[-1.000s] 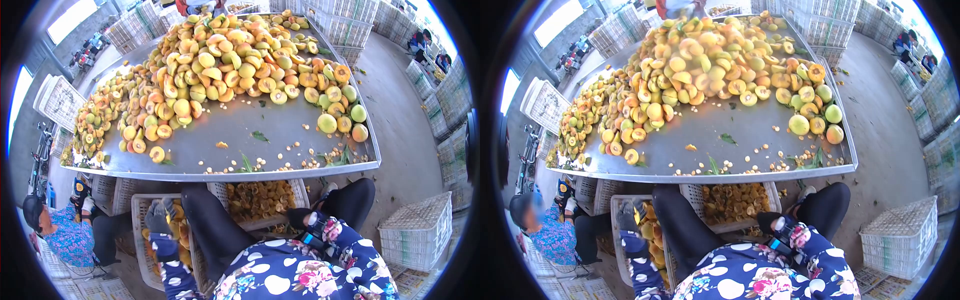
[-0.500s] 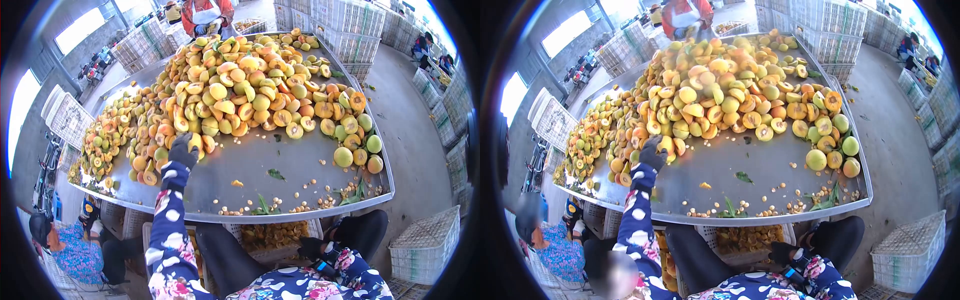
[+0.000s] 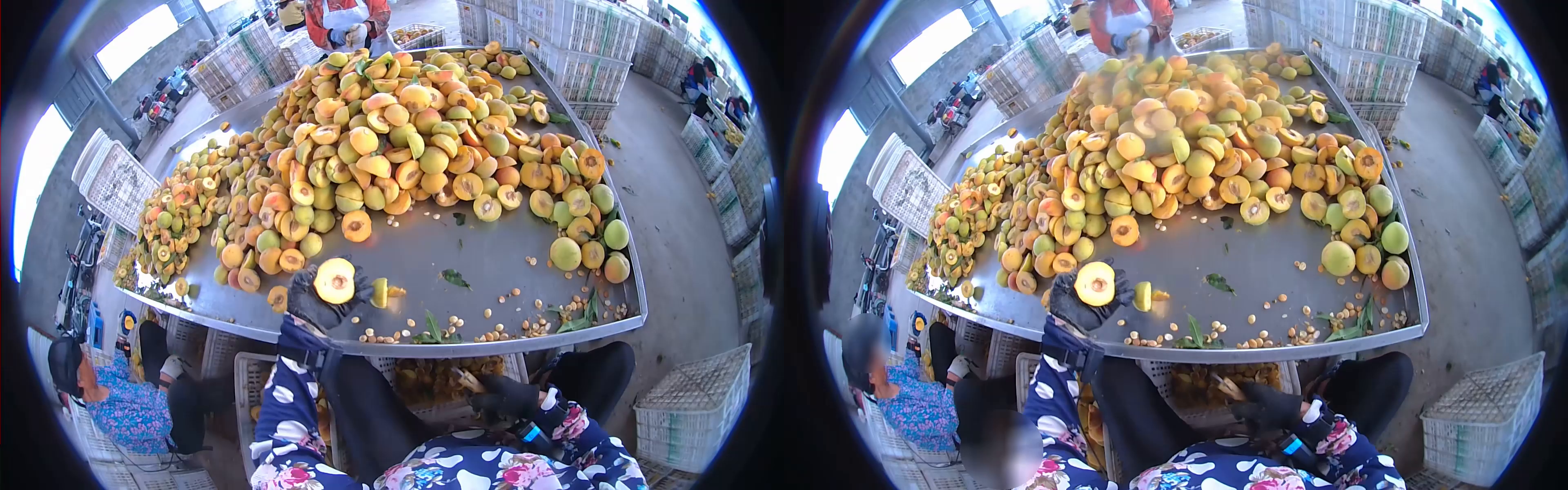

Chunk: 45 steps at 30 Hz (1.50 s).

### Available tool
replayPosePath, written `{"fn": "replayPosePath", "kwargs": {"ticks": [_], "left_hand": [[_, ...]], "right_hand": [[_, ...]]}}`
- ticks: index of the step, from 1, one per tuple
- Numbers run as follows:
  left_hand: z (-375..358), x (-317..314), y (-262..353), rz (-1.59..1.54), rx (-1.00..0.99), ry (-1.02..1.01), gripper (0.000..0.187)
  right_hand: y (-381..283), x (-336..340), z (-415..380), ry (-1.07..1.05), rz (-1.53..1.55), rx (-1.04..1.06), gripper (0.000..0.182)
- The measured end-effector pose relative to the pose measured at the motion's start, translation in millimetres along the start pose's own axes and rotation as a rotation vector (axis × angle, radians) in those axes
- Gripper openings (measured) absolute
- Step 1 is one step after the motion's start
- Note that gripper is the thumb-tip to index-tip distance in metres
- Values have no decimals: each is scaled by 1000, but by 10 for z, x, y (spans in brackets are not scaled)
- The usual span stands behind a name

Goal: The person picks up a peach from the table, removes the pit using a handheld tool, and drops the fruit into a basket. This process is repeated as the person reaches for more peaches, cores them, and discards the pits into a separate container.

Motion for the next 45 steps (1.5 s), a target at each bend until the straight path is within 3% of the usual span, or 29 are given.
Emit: {"fn": "replayPosePath", "kwargs": {"ticks": [5, 9, 11, 12, 15, 16, 19, 22, 24, 33, 34, 36, 39, 42, 45], "left_hand": [[-348, -354, -916, -156, -49, -76, 60], [-468, -481, -1421, -274, -54, -36, 58], [-504, -575, -1506, 153, -210, -23, 58], [-529, -622, -1533, 367, -290, -16, 58], [-415, -455, -1740, -442, -71, -309, 56], [-409, -445, -1766, -559, -11, -407, 55], [-412, -424, -1840, -640, 48, -394, 53], [-491, -557, -1827, -38, -175, -89, 52], [-445, -488, -1853, -120, -183, -179, 51], [-440, -370, -1888, -164, -262, -137, 42], [-446, -348, -1874, -141, -260, -111, 41], [-525, -380, -1795, 490, -428, 21, 39], [-567, -391, -1690, 1191, -568, 59, 37], [-577, -400, -1677, 1340, -595, 60, 32], [-583, -387, -1655, 1652, -789, 193, 26]], "right_hand": [[-874, -266, -167, 129, -42, 254, 36], [-998, -381, -258, 356, -513, 569, 31], [-1011, -437, -328, 451, -625, 706, 32], [-965, -432, -318, 410, -565, 542, 33], [-984, -454, -388, 436, -661, 578, 34], [-972, -463, -406, 462, -678, 609, 34], [-922, -488, -420, 516, -719, 672, 34], [-887, -512, -381, 516, -737, 625, 34], [-819, -530, -327, 510, -748, 525, 34], [-1070, -736, -421, 485, -1068, 1034, 34], [-1089, -710, -402, 462, -975, 965, 33], [-1105, -684, -385, 416, -784, 824, 33], [-744, -570, -140, 372, -823, 464, 33], [-623, -550, -39, 358, -834, 462, 34], [-642, -599, 20, 323, -877, 519, 35]]}}
Point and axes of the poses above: each hand's wrist, its own z-axis towards the middle knuckle, its own x-axis out of the back of the hand, y = z × x, the point moved 5 cm from there along z, towards the middle knuckle, and after that the axes turned 5 degrees about x, right-handed, at the moved point
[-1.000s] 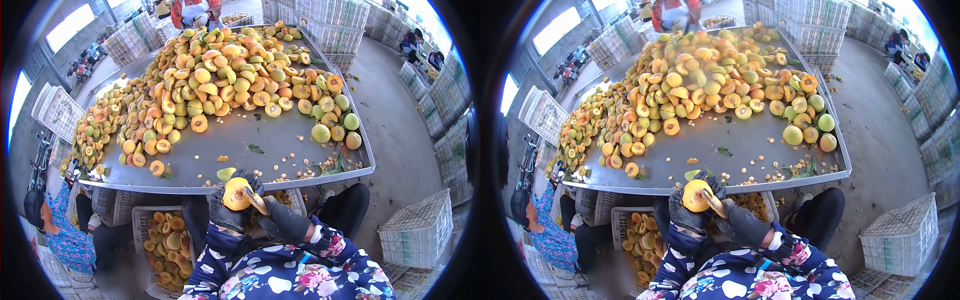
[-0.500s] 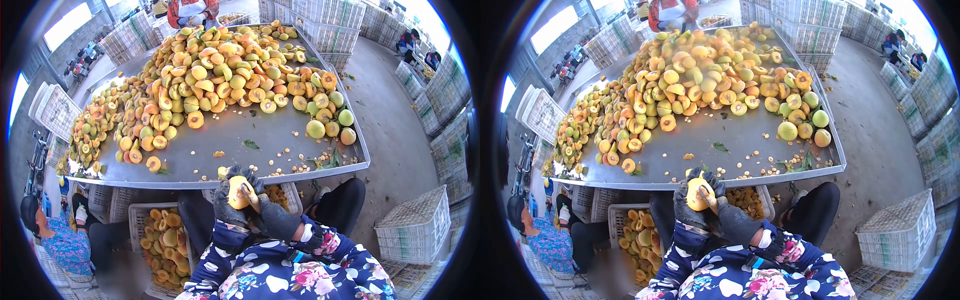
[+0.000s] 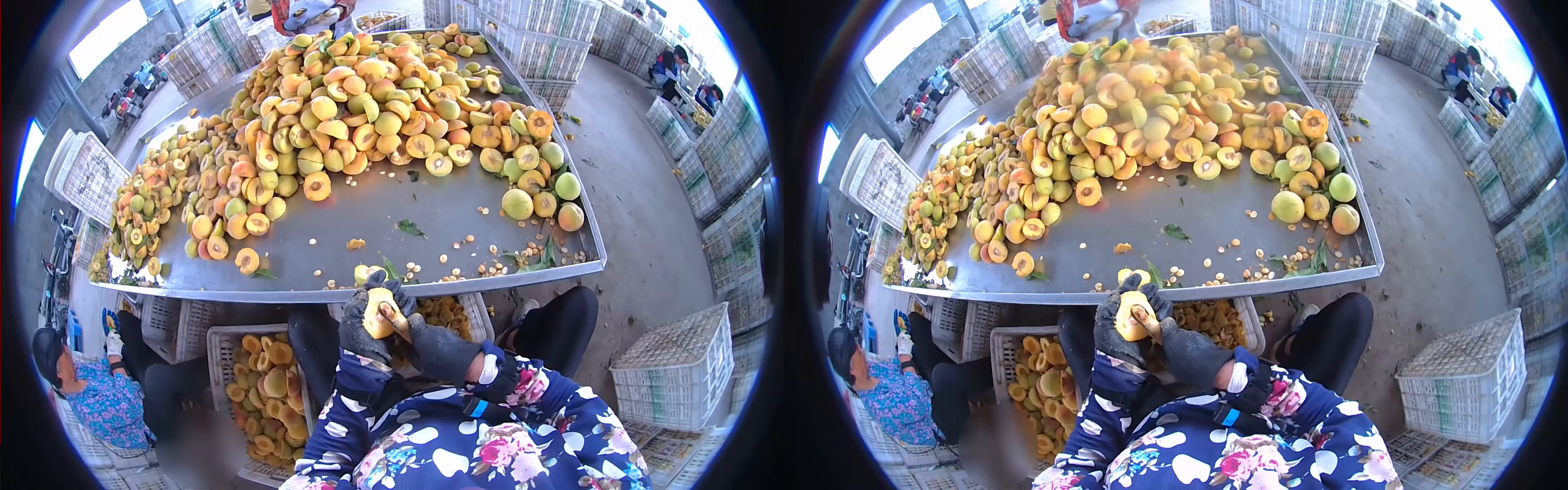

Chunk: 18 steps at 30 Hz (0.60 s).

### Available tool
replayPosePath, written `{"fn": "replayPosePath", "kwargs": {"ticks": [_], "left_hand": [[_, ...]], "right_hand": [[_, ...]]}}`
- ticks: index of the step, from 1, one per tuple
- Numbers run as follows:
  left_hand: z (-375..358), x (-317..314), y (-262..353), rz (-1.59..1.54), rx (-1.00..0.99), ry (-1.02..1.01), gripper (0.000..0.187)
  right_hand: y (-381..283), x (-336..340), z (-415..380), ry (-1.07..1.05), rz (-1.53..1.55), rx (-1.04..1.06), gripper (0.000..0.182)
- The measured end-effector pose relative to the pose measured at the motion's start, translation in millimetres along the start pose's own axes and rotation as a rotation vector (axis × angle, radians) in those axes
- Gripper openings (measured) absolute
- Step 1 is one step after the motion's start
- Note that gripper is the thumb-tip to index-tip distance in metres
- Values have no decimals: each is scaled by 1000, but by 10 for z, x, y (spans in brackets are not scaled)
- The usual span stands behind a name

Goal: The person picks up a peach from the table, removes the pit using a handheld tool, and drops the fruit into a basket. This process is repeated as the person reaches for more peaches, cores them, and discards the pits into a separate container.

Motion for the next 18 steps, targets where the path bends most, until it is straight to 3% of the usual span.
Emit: {"fn": "replayPosePath", "kwargs": {"ticks": [1, 3, 4, 7, 10, 14, 16, 18], "left_hand": [[-5, 9, 5, 184, -63, 53, 24], [-8, 22, 45, 247, -120, 26, 24], [-16, 33, 56, 278, -147, 12, 24], [-49, 48, -70, 264, -146, -56, 25], [-68, 53, -144, 116, -15, -73, 26], [-113, -54, -231, -954, 445, 4, 28], [-81, -88, -190, -1455, 568, -8, 29], [-43, -44, -180, -793, 340, 16, 30]], "right_hand": [[-73, 49, 12, -13, 0, 36, 36], [-259, 194, 19, -38, 0, 106, 38], [-206, 145, 12, -70, 19, 44, 38], [-19, -6, 14, -144, 45, -90, 41], [55, -61, 16, -155, 58, -124, 47], [41, -145, 64, -119, 246, -109, 45], [24, -156, 85, -117, 313, -104, 44], [3, -140, 101, -138, 325, -115, 43]]}}
Point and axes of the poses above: each hand's wrist, its own z-axis towards the middle knuckle, its own x-axis out of the back of the hand, y = z × x, the point moved 5 cm from there along z, towards the middle knuckle, and after that the axes turned 5 degrees about x, right-handed, at the moved point
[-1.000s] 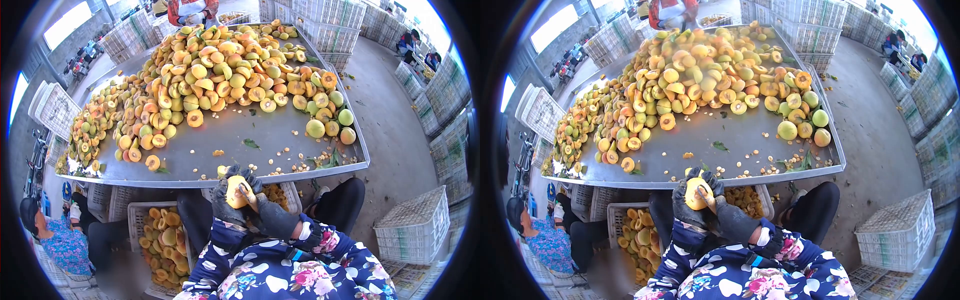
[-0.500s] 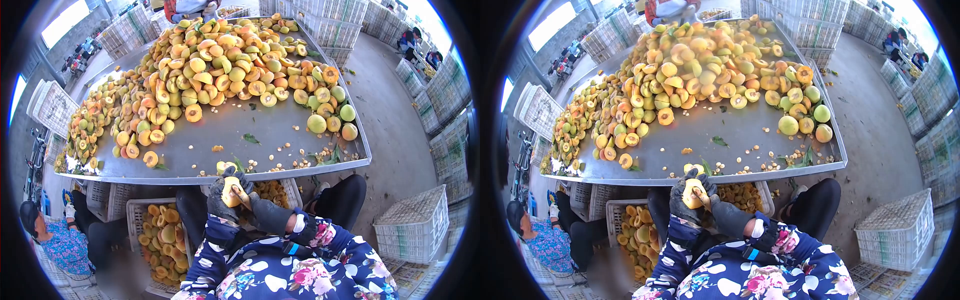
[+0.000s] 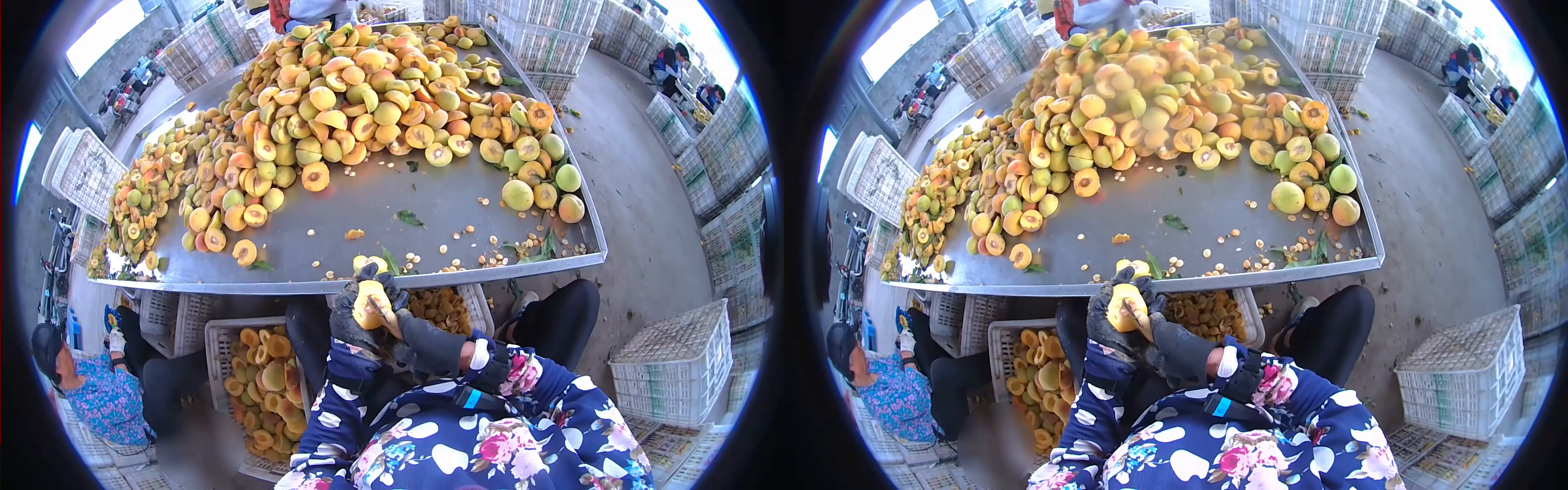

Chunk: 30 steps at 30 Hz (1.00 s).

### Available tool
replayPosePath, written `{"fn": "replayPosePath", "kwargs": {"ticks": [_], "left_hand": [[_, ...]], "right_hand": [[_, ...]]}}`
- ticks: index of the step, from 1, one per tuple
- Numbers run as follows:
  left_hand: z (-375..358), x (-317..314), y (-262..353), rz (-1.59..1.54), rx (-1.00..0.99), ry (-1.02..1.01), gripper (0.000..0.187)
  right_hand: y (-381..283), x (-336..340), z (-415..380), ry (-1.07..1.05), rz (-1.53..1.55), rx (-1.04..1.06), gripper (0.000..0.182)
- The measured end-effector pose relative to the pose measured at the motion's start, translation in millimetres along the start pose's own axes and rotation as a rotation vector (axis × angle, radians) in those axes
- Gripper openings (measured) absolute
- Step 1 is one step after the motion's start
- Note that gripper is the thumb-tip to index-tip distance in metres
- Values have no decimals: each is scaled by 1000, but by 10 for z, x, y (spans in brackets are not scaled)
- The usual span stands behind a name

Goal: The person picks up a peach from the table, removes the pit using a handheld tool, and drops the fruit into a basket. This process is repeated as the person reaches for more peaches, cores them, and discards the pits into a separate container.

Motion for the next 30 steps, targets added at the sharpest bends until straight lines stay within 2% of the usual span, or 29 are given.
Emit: {"fn": "replayPosePath", "kwargs": {"ticks": [2, 3, 5, 6, 8, 10, 12, 13, 15, 17, 18, 20, 22, 24, 26, 28, 30], "left_hand": [[39, 39, -60, 232, -67, -10, 31], [56, 106, -146, 134, -9, -37, 31], [31, 143, -109, 82, 31, -99, 31], [-15, 164, -48, 131, 11, -133, 32], [-26, 203, -63, 40, 8, -125, 33], [17, 256, -233, -152, 63, -88, 33], [-24, 267, -154, -168, 161, -132, 34], [-50, 263, -87, -132, 220, -174, 34], [-54, 231, 111, 477, -112, -224, 33], [-77, 249, 111, 669, -218, -246, 32], [-68, 303, 8, 553, -159, -249, 32], [0, 381, -193, 315, -37, -246, 32], [37, 421, -321, 114, 66, -226, 32], [27, 391, -316, -3, 113, -188, 33], [20, 380, -362, -310, 216, -163, 35], [9, 383, -508, -858, 394, -144, 37], [-10, 406, -561, -744, 295, -105, 40]], "right_hand": [[-172, 70, 3, 17, -41, 109, 40], [-251, 101, -7, 24, -62, 162, 39], [-313, 113, -11, 23, -162, 138, 37], [-327, 103, -7, 21, -210, 128, 36], [-254, 25, 37, -26, -340, 223, 35], [-181, 9, 50, -69, -154, 116, 33], [-290, 58, 5, -106, 350, -195, 30], [-286, 52, 19, -112, 274, -184, 28], [-242, 15, 56, -131, 121, -162, 25], [-236, 4, 93, -19, -95, 38, 20], [-213, -11, 100, 39, -203, 136, 18], [16, -116, 135, -32, -43, 177, 23], [142, -157, 114, -128, 223, 2, 26], [-154, -28, 13, -244, 585, -390, 23], [-63, -122, 35, -269, 841, -343, 17], [-19, -181, 40, -308, 1055, -311, 16], [-27, -224, 26, -360, 1230, -296, 17]]}}
Point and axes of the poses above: each hand's wrist, its own z-axis towards the middle knuckle, its own x-axis out of the back of the hand, y = z × x, the point moved 5 cm from there along z, towards the middle knuckle, and after that the axes turned 5 degrees about x, right-handed, at the moved point
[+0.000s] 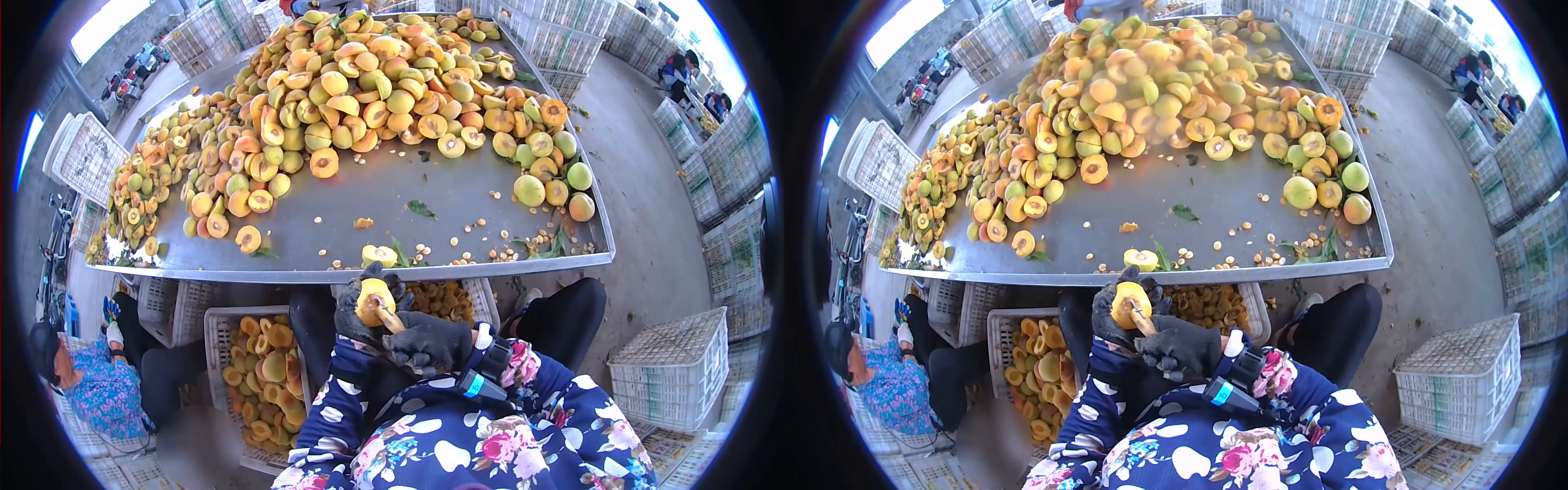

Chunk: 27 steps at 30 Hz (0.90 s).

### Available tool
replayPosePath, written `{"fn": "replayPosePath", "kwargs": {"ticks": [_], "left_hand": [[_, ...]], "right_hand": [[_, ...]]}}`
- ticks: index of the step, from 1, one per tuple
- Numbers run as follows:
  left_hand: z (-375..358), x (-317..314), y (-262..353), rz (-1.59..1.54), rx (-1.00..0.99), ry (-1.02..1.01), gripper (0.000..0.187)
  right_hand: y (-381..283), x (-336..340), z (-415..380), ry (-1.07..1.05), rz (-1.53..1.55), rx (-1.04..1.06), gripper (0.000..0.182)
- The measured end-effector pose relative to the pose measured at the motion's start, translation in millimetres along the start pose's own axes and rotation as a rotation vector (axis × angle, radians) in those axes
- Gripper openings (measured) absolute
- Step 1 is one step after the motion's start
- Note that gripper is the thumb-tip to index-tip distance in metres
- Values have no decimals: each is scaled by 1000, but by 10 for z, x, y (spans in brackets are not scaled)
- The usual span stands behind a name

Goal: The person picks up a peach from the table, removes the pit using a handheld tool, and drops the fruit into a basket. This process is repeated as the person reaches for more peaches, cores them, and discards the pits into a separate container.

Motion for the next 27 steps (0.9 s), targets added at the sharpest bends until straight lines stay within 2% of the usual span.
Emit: {"fn": "replayPosePath", "kwargs": {"ticks": [4, 6, 8, 10, 12, 14, 17, 19, 21, 23, 25, 26, 27], "left_hand": [[-125, -316, 99, 244, -53, 10, 43], [-13, 81, 82, 433, 59, -96, 43], [-15, -68, 145, 821, 61, -184, 43], [-71, -284, 249, 1409, -60, -241, 44], [-31, -119, 229, 1097, -37, -169, 42], [-104, -417, 155, 95, 100, -144, 41], [-24, -182, 59, 255, -244, 12, 39], [18, -56, 4, 406, -332, -4, 39], [126, 175, -122, 420, -396, 62, 40], [233, 452, -289, 298, -440, 214, 43], [72, 156, -76, 301, -282, 90, 37], [-52, 18, -53, 81, -216, 107, 34], [-237, -491, 90, -145, -163, 137, 31]], "right_hand": [[80, -1, -30, 65, 93, 64, 19], [96, -48, -66, 82, 131, 16, 24], [84, -83, -72, 83, 91, 53, 23], [70, -138, -70, 96, 59, 75, 21], [51, -186, -91, 131, 37, 84, 19], [70, -231, -100, 121, 138, 112, 17], [73, -247, -109, 142, 150, 106, 14], [55, -261, -120, 152, 135, 113, 14], [48, -290, -126, 144, 146, 143, 15], [54, -300, -112, 126, 166, 196, 14], [41, -282, -128, 116, 130, 225, 14], [10, -238, -183, 116, 81, 230, 15], [-11, -186, -246, 119, 34, 235, 16]]}}
Point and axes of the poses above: each hand's wrist, its own z-axis towards the middle knuckle, its own x-axis out of the back of the hand, y = z × x, the point moved 5 cm from there along z, towards the middle knuckle, and after that the axes turned 5 degrees about x, right-handed, at the moved point
